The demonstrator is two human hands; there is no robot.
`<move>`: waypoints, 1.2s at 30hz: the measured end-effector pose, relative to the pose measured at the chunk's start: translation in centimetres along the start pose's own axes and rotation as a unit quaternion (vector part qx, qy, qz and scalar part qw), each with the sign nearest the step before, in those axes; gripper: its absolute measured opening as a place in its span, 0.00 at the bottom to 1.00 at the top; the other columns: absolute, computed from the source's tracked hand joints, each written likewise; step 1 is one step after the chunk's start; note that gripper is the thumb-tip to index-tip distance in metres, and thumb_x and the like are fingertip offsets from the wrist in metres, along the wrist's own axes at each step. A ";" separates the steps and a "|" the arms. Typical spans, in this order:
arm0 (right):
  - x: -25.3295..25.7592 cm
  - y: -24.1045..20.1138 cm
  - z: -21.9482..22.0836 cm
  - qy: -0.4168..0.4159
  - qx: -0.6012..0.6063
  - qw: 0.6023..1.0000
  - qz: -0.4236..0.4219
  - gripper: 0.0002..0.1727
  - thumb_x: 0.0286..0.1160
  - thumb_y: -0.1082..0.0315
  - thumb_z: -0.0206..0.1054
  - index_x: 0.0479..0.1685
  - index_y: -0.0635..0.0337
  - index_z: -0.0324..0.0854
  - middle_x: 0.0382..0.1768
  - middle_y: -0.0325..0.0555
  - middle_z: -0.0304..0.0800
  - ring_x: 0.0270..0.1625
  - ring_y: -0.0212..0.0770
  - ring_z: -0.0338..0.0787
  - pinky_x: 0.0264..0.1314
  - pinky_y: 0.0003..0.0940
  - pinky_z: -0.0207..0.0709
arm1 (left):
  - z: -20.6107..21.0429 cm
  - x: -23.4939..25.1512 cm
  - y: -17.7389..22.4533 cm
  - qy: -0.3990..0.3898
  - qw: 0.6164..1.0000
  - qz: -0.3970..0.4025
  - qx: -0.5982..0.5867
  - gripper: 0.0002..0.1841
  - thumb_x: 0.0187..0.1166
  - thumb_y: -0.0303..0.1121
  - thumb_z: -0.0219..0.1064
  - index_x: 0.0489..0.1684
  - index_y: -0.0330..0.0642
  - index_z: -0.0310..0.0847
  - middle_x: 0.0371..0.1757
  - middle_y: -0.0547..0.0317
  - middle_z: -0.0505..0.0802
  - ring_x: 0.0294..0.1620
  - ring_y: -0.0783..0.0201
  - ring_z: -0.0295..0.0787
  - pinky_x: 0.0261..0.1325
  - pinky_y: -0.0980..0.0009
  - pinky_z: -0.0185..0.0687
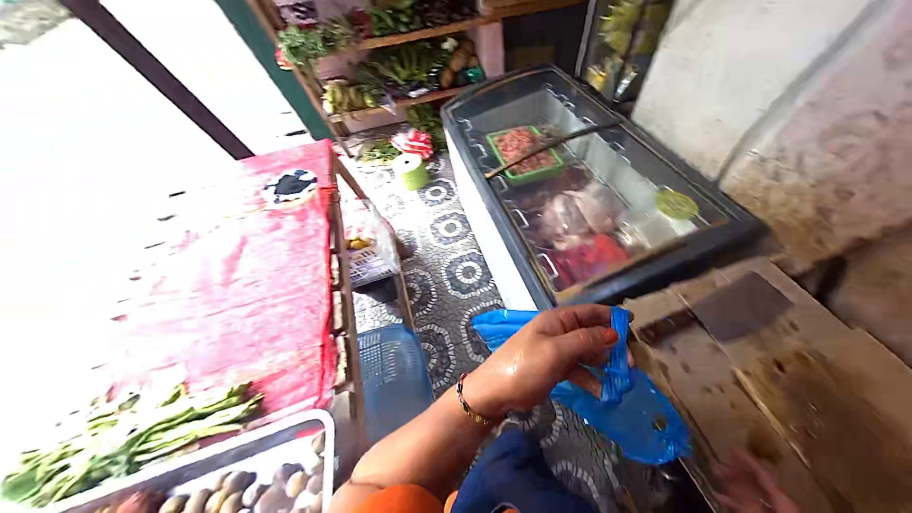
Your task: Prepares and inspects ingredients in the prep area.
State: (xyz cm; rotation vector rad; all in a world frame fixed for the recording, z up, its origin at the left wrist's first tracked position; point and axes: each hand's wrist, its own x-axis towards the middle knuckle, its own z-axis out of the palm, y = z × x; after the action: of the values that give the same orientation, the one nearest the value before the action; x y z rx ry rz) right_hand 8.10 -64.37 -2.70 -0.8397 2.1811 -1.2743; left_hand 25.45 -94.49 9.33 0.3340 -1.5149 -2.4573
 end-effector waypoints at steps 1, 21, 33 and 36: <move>3.2 -0.8 3.3 -0.040 0.021 0.999 -0.004 0.38 0.88 0.60 0.61 0.86 0.81 0.54 0.72 0.73 0.76 0.68 0.47 0.87 0.66 0.43 0.85 | -2.1 -0.6 0.5 0.029 1.000 0.011 0.003 0.17 0.87 0.28 0.47 0.66 0.37 0.77 0.42 0.68 0.92 0.38 0.74 0.90 0.38 0.76 0.89; 42.8 -20.5 41.7 -0.340 0.189 0.921 0.014 0.16 0.88 0.68 0.56 0.52 0.74 0.83 0.48 0.50 0.88 0.51 0.34 0.87 0.60 0.34 0.82 | -36.4 7.9 5.3 0.438 0.880 -0.075 0.168 0.17 0.81 0.24 0.66 0.67 0.30 0.80 0.54 0.46 0.93 0.42 0.63 0.94 0.47 0.64 0.92; 70.5 -33.4 61.8 -0.384 0.128 0.914 0.031 0.09 0.87 0.74 0.56 0.54 0.71 0.77 0.43 0.45 0.87 0.45 0.31 0.88 0.52 0.30 0.85 | -63.8 12.3 10.7 0.585 0.731 -0.196 0.290 0.37 0.83 0.41 0.68 0.88 0.31 0.59 0.77 0.30 0.80 0.68 0.40 0.87 0.73 0.46 0.79; 78.2 -35.9 67.7 -0.349 0.130 0.927 0.051 0.07 0.87 0.74 0.55 0.51 0.68 0.76 0.41 0.43 0.86 0.43 0.32 0.88 0.50 0.30 0.85 | -73.0 11.8 10.8 0.578 0.736 -0.268 0.228 0.42 0.83 0.40 0.68 0.91 0.30 0.48 0.76 0.29 0.81 0.72 0.36 0.83 0.77 0.42 0.74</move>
State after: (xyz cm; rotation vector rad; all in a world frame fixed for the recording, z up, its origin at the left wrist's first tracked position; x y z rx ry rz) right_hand 7.91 -173.69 -8.93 -0.8833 1.4365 -0.9792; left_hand 37.98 -164.47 -13.84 2.1295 -1.3741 -1.3495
